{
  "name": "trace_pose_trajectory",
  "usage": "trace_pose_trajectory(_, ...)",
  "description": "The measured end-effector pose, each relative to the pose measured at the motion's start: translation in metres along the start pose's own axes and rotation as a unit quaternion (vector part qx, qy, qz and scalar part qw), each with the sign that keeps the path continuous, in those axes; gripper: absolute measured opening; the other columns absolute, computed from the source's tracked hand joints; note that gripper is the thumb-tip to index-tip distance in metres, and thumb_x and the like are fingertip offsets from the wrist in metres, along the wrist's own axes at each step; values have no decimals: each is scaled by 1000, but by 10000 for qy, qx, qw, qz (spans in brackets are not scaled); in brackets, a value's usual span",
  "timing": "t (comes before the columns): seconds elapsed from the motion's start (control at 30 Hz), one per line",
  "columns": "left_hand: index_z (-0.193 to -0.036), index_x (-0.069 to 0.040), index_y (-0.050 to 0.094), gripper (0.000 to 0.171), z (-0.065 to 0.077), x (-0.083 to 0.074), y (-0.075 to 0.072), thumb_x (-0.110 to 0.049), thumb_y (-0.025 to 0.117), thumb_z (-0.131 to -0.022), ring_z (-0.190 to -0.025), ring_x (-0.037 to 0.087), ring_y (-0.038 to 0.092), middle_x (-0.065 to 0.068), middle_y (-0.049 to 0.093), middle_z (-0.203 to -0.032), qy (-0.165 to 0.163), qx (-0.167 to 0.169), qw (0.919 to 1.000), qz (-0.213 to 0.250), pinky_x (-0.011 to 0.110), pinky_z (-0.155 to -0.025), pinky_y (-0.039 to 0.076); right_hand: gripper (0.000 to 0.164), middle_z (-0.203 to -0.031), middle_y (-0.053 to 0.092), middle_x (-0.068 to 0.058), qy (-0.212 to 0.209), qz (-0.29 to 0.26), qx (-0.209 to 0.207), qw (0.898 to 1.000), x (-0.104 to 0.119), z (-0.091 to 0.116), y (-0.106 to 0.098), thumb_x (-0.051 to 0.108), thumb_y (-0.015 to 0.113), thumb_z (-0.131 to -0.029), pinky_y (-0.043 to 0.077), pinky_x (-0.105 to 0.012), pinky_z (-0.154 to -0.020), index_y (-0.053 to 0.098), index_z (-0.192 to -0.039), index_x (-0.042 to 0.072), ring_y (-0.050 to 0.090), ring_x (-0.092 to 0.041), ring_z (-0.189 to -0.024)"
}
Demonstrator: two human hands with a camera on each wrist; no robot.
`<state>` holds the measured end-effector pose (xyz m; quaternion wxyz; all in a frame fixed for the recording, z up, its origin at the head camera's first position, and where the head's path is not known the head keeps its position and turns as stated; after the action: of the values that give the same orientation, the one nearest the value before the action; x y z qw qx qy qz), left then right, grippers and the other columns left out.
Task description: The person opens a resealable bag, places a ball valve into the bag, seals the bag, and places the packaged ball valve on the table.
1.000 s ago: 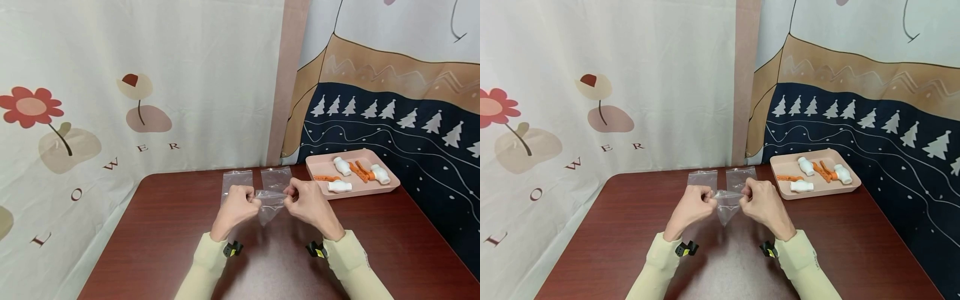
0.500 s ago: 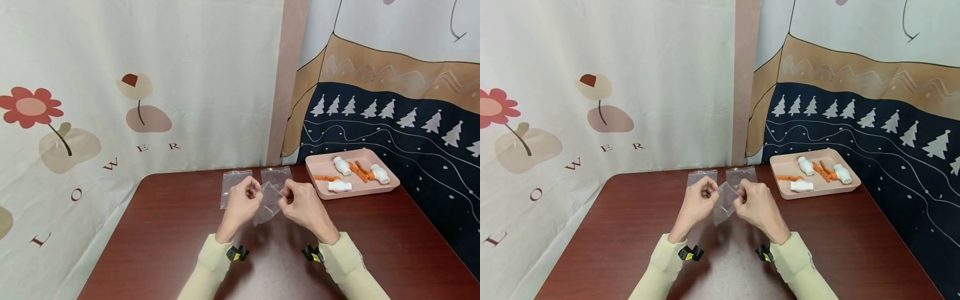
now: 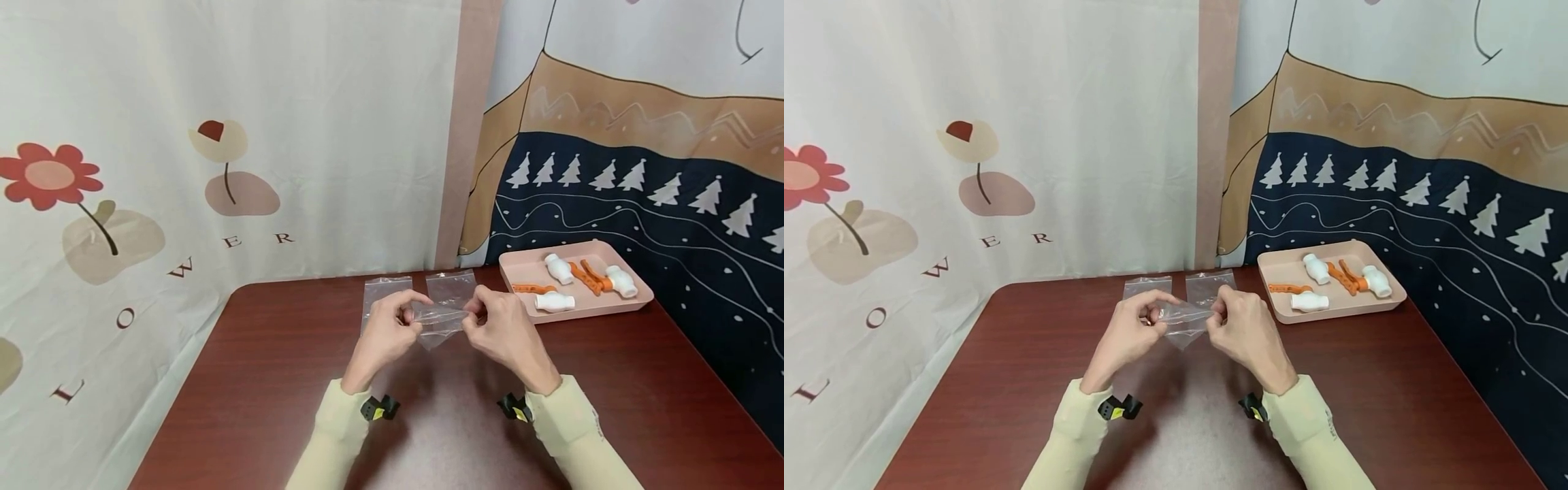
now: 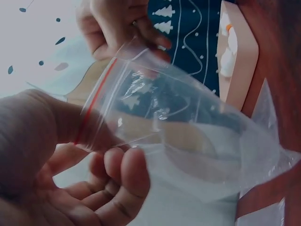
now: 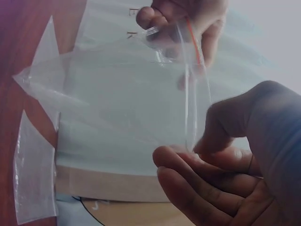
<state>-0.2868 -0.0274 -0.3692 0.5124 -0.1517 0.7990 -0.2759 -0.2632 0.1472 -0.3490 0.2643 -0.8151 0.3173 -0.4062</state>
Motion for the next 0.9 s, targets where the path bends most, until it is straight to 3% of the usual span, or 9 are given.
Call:
trace_pose_trajectory(0.13,-103,-21,77,39,1,1,-2,5,62,-77,-67,12,49,2,52,-75,-96,153,9992,-348,23,-61,41,19,-66,62,5,-56,9,96,9999,1,0,-2,-1,70,-75,46,-21,-55,62,-74,16,50,-6,-58)
trace_pose_trajectory(0.23,-106,-26,79,45,1,1,-2,4,61,-78,-68,12,50,0,52,-77,4,373,9987,-333,23,-61,42,19,-67,63,5,-77,-44,199,9998,0,0,-1,0,71,-76,46,-20,-54,62,-74,16,51,-6,-57)
trace_pose_trajectory(0.4,-122,-27,76,44,0,1,4,1,63,-90,-60,15,55,2,59,-80,350,1110,9924,395,23,-55,49,17,-71,67,5,42,-389,310,9988,-5,-3,0,3,72,-79,48,-21,-56,63,-76,17,53,-6,-60)
trace_pose_trajectory(0.53,-130,-31,70,37,2,7,9,-11,61,-101,-55,25,65,5,66,-84,260,1562,9830,929,39,-56,60,16,-73,68,6,121,-758,424,9961,-8,-5,4,4,71,-82,49,-21,-57,64,-77,18,55,-8,-61)
trace_pose_trajectory(0.63,-131,-26,70,32,0,10,11,-14,59,-104,-53,25,65,11,65,-74,188,1479,9826,1109,42,-57,60,14,-73,66,5,302,-934,553,9936,-13,-4,6,7,72,-85,51,-21,-59,65,-80,19,57,-9,-62)
trace_pose_trajectory(0.73,-127,-20,72,29,-3,13,11,-13,57,-104,-51,20,63,17,60,-62,61,1260,9846,1212,35,-53,57,12,-75,66,5,473,-1052,682,9910,-16,-3,9,10,73,-89,52,-21,-61,67,-84,18,58,-10,-65)
trace_pose_trajectory(0.9,-123,-17,74,27,-4,19,8,-10,55,-105,-51,30,65,15,60,-59,-206,1005,9861,1309,35,-51,56,8,-77,69,4,683,-1147,845,9874,-20,-2,14,21,75,-94,53,-21,-63,68,-91,18,61,-10,-66)
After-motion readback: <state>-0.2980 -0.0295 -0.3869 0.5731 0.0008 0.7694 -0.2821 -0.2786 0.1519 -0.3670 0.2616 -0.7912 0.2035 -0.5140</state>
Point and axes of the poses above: each hand's wrist, its own z-axis away from the middle knuckle, its own y-axis out of the palm, x = y × z, the point moved 10 cm from there along -z, towards the middle knuckle
